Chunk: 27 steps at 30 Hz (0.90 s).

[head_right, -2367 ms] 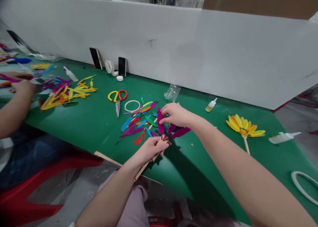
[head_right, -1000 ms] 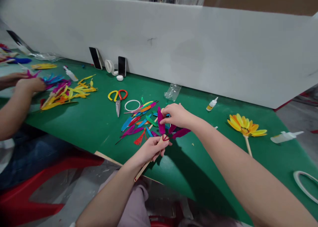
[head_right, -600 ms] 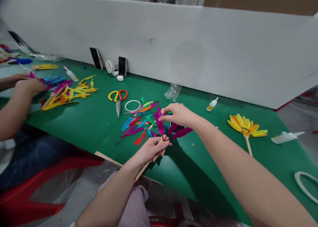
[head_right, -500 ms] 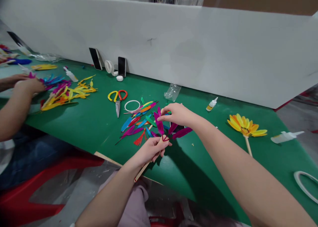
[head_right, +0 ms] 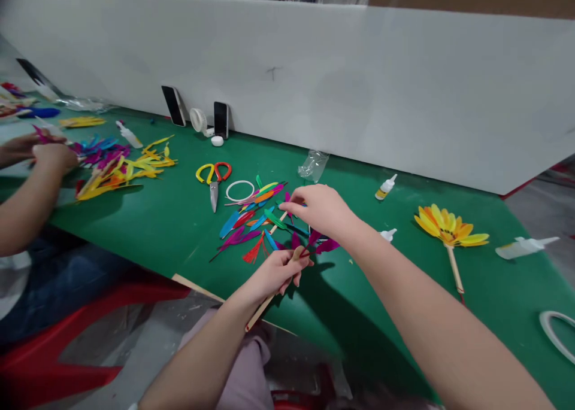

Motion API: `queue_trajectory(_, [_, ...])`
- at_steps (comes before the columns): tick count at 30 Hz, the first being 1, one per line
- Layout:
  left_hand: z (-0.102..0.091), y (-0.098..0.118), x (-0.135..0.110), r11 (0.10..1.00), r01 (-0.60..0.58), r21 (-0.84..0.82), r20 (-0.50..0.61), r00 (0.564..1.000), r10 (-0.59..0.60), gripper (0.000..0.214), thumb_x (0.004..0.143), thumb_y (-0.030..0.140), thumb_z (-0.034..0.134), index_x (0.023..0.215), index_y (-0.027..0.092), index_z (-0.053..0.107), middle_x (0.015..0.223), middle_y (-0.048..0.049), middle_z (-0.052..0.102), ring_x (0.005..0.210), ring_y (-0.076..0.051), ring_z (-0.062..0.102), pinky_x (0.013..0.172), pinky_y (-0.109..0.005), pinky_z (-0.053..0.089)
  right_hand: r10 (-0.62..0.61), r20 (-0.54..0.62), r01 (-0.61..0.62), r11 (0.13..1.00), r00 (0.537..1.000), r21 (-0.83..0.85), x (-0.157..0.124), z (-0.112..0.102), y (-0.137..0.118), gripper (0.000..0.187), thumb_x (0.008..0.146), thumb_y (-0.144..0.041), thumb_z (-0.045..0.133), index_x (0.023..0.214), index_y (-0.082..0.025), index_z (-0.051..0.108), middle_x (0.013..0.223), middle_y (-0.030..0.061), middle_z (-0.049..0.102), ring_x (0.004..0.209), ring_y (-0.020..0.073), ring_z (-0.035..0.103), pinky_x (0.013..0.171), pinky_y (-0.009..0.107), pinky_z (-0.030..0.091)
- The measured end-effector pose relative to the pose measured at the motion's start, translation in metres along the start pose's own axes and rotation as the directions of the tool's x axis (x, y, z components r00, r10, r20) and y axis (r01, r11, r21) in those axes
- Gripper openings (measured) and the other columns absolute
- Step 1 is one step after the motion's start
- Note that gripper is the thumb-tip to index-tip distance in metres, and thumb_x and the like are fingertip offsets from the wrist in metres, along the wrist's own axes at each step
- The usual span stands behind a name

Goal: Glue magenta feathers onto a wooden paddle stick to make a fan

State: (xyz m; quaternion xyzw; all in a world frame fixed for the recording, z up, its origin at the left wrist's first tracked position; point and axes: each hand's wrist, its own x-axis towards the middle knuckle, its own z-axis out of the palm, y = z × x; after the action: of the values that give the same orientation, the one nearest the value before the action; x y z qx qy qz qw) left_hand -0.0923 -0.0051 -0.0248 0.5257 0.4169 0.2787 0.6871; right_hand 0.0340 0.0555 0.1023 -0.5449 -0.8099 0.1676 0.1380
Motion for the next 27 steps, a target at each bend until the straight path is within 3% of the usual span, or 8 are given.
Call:
queue_trajectory(2, [0.002, 0.003, -0.002, 0.999, -0.018, -0.033, -0.007, 1.0, 0.018, 0.04, 0.075, 0.049, 0.05, 0.085, 0.011, 0.059, 0.051, 0.004, 0.051, 0.027, -0.002, 0.032, 0.027, -0.015, 0.02, 0.084, -0.154, -0.055, 0.981, 0.984, 0.187, -0.038, 0.003, 0.0, 0.037, 0.079, -0.05, 0.042, 0.072, -0.019, 0.061, 0.069, 0.0013, 0.061, 0.064, 0.0128, 0.053, 0.06, 0.024, 0.037])
queue_trajectory(4, [0.006, 0.006, -0.003, 0.996, -0.044, -0.077, -0.037, 0.998, 0.041, 0.041, 0.075, 0.049, 0.049, 0.087, 0.011, 0.06, 0.051, 0.0039, 0.05, 0.029, -0.002, 0.033, 0.028, -0.015, 0.021, 0.278, -0.161, -0.202, 0.904, 0.947, 0.376, -0.08, 0.022, 0.003, 0.035, 0.078, -0.048, 0.045, 0.063, -0.019, 0.056, 0.059, -0.0002, 0.056, 0.057, 0.0113, 0.05, 0.055, 0.023, 0.038])
queue_trajectory(6, [0.015, 0.007, -0.003, 0.991, -0.054, -0.118, -0.089, 0.995, 0.044, 0.042, 0.075, 0.05, 0.049, 0.088, 0.011, 0.06, 0.052, 0.0041, 0.049, 0.031, -0.002, 0.035, 0.03, -0.015, 0.022, 0.454, -0.013, -0.365, 0.732, 0.891, 0.576, -0.116, 0.057, 0.01, 0.034, 0.078, -0.048, 0.045, 0.063, -0.018, 0.055, 0.058, -0.0003, 0.055, 0.053, 0.011, 0.048, 0.05, 0.022, 0.039])
queue_trajectory(8, [0.026, 0.006, 0.0, 0.991, -0.057, -0.124, -0.152, 0.988, 0.038, 0.041, 0.073, 0.049, 0.052, 0.084, 0.011, 0.06, 0.049, 0.0051, 0.046, 0.033, -0.003, 0.035, 0.031, -0.016, 0.023, 0.454, 0.193, -0.447, 0.562, 0.87, 0.696, -0.137, 0.095, 0.017, 0.032, 0.075, -0.047, 0.048, 0.07, -0.017, 0.057, 0.059, 0.0001, 0.055, 0.052, 0.012, 0.049, 0.048, 0.023, 0.04])
queue_trajectory(11, [0.044, 0.0, 0.007, 0.993, -0.102, -0.064, -0.239, 0.967, 0.084, 0.042, 0.071, 0.051, 0.053, 0.076, 0.01, 0.062, 0.042, 0.0072, 0.036, 0.035, -0.003, 0.031, 0.034, -0.017, 0.021, 0.415, 0.254, -0.44, 0.453, 0.874, 0.775, -0.145, 0.129, 0.024, 0.029, 0.073, -0.045, 0.053, 0.071, -0.016, 0.058, 0.058, -0.0008, 0.055, 0.053, 0.0119, 0.05, 0.047, 0.022, 0.041])
queue_trajectory(16, [0.058, -0.001, 0.016, 0.986, -0.145, -0.078, -0.329, 0.938, 0.112, 0.047, 0.075, 0.054, 0.046, 0.082, 0.011, 0.064, 0.038, 0.0075, 0.032, 0.036, -0.004, 0.029, 0.036, -0.018, 0.02, 0.394, 0.215, -0.395, 0.462, 0.894, 0.794, -0.138, 0.123, 0.029, 0.028, 0.072, -0.044, 0.055, 0.072, -0.017, 0.061, 0.059, -0.0008, 0.055, 0.052, 0.0115, 0.048, 0.047, 0.023, 0.04])
queue_trajectory(19, [0.061, 0.003, 0.018, 0.986, -0.133, -0.1, -0.357, 0.93, 0.089, 0.045, 0.071, 0.052, 0.052, 0.083, 0.011, 0.064, 0.038, 0.008, 0.032, 0.035, -0.004, 0.027, 0.035, -0.019, 0.02, 0.383, 0.221, -0.391, 0.456, 0.897, 0.799, -0.138, 0.115, 0.032, 0.028, 0.073, -0.043, 0.053, 0.068, -0.017, 0.061, 0.058, 0.0, 0.056, 0.049, 0.0113, 0.047, 0.047, 0.024, 0.04])
queue_trajectory(27, [0.063, 0.006, 0.02, 0.985, -0.139, -0.105, -0.336, 0.937, 0.096, 0.034, 0.063, 0.038, 0.065, 0.085, 0.012, 0.065, 0.058, 0.0019, 0.055, 0.045, -0.005, 0.039, 0.044, -0.019, 0.031, 0.376, 0.191, -0.358, 0.445, 0.906, 0.821, -0.14, 0.11, 0.038, 0.029, 0.074, -0.043, 0.051, 0.069, -0.017, 0.061, 0.058, 0.0001, 0.058, 0.049, 0.0101, 0.047, 0.049, 0.023, 0.038])
